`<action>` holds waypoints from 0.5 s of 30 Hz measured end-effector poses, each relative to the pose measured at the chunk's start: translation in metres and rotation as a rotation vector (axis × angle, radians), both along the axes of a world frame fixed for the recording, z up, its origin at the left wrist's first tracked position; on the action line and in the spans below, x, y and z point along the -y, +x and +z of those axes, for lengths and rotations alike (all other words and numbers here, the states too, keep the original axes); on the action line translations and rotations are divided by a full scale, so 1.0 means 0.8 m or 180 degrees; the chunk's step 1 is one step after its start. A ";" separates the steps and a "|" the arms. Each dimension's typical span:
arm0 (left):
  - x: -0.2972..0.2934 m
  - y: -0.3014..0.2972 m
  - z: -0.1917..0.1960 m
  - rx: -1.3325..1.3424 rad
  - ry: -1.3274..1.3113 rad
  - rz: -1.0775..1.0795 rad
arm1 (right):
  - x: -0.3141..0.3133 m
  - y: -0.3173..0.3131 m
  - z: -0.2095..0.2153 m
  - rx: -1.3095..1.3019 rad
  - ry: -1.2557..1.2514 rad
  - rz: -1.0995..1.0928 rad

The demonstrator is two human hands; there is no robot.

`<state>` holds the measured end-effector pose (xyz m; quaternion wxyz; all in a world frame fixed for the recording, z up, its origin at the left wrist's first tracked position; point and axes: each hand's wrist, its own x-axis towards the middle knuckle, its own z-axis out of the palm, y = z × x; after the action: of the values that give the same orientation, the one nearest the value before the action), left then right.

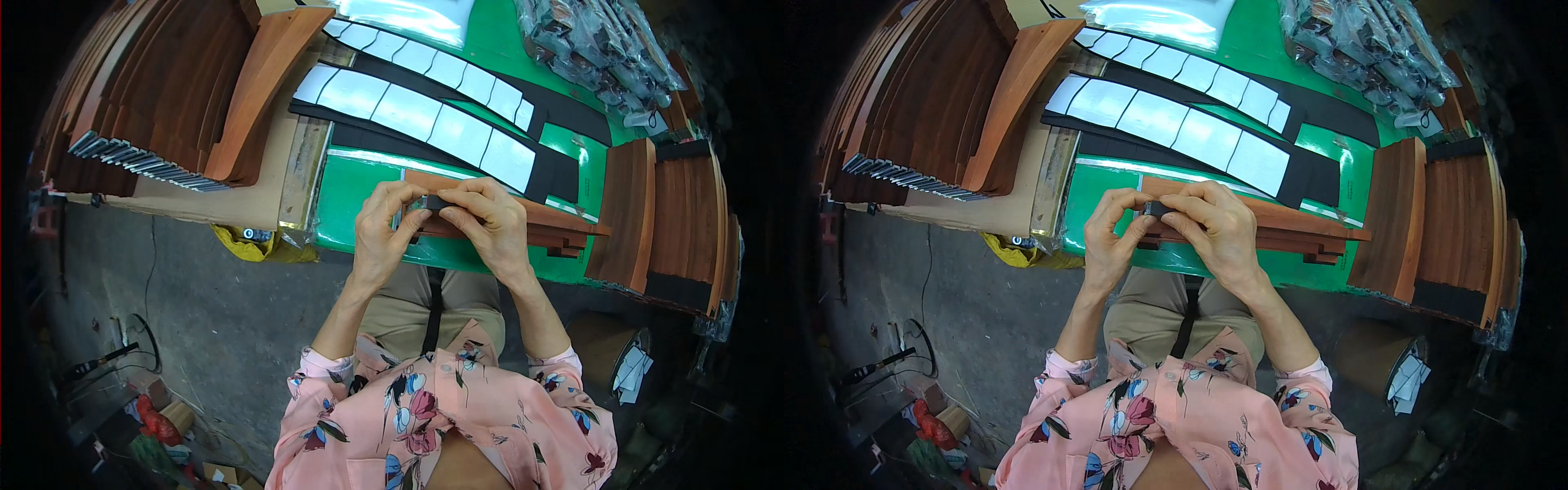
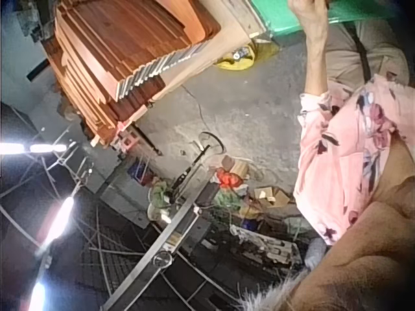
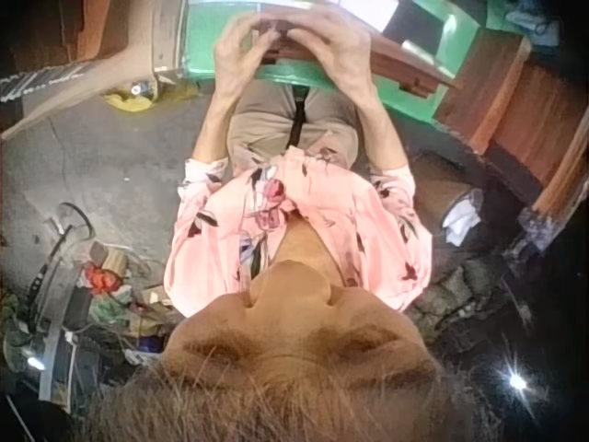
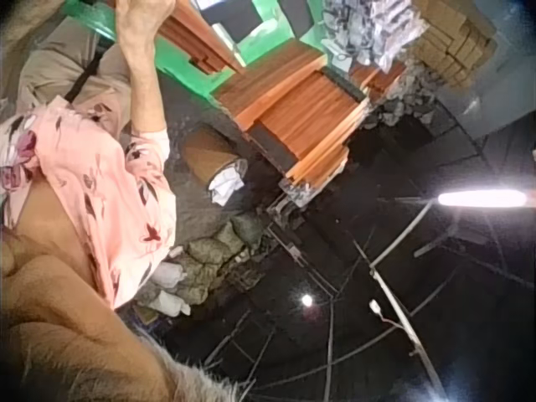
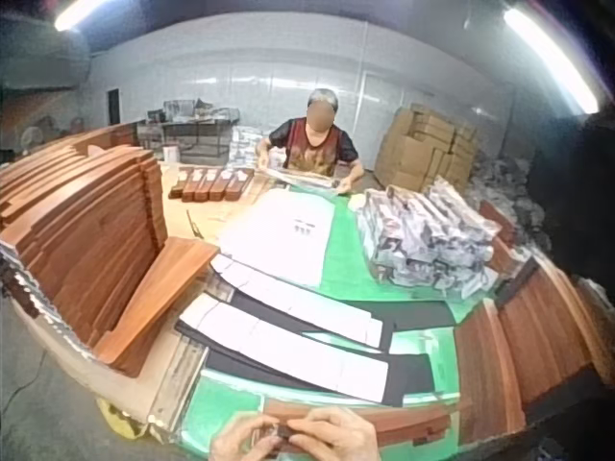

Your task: Sticking adhesive black padding strips onto wooden furniture components.

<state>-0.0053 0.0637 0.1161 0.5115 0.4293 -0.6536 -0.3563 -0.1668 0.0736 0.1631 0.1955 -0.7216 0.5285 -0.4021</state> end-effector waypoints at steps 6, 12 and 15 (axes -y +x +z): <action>0.001 -0.001 0.000 -0.0003 -0.0006 -0.0017 | 0.001 0.000 0.000 -0.0043 -0.0051 -0.0035; 0.001 -0.001 0.000 -0.0001 -0.0040 0.0007 | 0.002 -0.001 -0.002 -0.0051 -0.0124 0.0008; 0.001 -0.001 0.001 0.0012 -0.0027 -0.0003 | 0.002 -0.001 -0.003 -0.0048 -0.0159 0.0025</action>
<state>-0.0057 0.0631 0.1169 0.5118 0.4276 -0.6562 -0.3530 -0.1673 0.0719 0.1607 0.1750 -0.7314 0.5169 -0.4089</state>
